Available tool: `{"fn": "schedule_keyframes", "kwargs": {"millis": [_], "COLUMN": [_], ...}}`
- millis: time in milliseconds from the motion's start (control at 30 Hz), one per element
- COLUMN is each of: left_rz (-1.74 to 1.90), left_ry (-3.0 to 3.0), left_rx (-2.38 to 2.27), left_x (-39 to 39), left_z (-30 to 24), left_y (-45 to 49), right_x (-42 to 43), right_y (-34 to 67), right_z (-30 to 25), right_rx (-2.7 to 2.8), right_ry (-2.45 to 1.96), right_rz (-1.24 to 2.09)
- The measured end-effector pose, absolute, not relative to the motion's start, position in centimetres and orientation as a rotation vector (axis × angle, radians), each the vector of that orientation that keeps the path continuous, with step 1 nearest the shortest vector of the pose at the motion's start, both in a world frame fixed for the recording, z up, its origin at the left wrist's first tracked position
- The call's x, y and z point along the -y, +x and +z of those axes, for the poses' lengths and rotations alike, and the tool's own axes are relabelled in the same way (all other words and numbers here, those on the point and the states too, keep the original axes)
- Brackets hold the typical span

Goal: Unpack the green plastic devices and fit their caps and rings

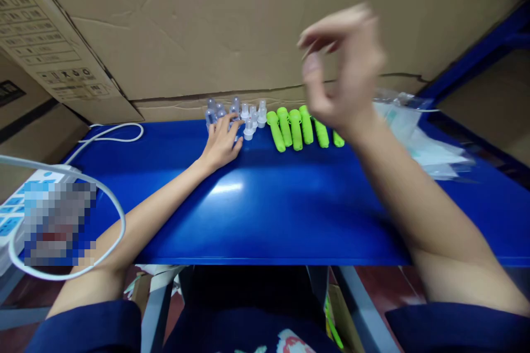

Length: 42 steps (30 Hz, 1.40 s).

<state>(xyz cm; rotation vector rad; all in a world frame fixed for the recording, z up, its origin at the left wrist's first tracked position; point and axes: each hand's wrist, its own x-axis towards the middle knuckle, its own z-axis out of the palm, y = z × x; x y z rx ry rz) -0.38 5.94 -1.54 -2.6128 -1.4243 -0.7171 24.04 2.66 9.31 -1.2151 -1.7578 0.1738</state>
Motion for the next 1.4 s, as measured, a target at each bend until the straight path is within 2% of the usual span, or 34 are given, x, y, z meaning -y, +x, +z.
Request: {"fn": "schedule_keyframes", "kwargs": {"millis": [133,267,333,533,800,1000,1133,1400], "left_rz": [-0.769,-0.926,-1.004,-1.141,-1.297,-1.277,-1.300,-1.292], "left_ry": [-2.647,-2.606,-2.596,-2.713,-2.677,-2.599,-2.465,-2.377], "left_rx": [1.373,1.375,1.362,1.245,1.193,1.221,1.276,1.399], "left_x": [-6.9,-8.2,-8.8,-10.5,-11.4,-10.8,-9.2,-7.9], "left_z": [-1.7,-1.9,-2.1,-3.4,-4.9,-4.7,-3.6,-2.8], "left_y": [1.2,2.1,2.6,2.7,0.9,1.0,1.4,1.9], "right_x": [-6.9,-10.0,-10.4,-9.8,-10.6,-11.2,-11.7,-11.3], "right_y": [22.7,22.8,22.9,22.0,21.1,22.4,22.8,20.6], "right_z": [5.1,-0.3,-1.5,-0.4,-0.6,0.1,0.6,-0.9], "right_rx": [2.032,2.072,2.086,2.119,2.217,2.095,1.979,1.741], "right_ry": [-1.315,-1.505,-1.467,-1.203,-1.238,-1.260,-1.178,-0.866], "right_rz": [0.123,0.071,0.036,-0.068,-0.079,-0.067,0.066,0.640]}}
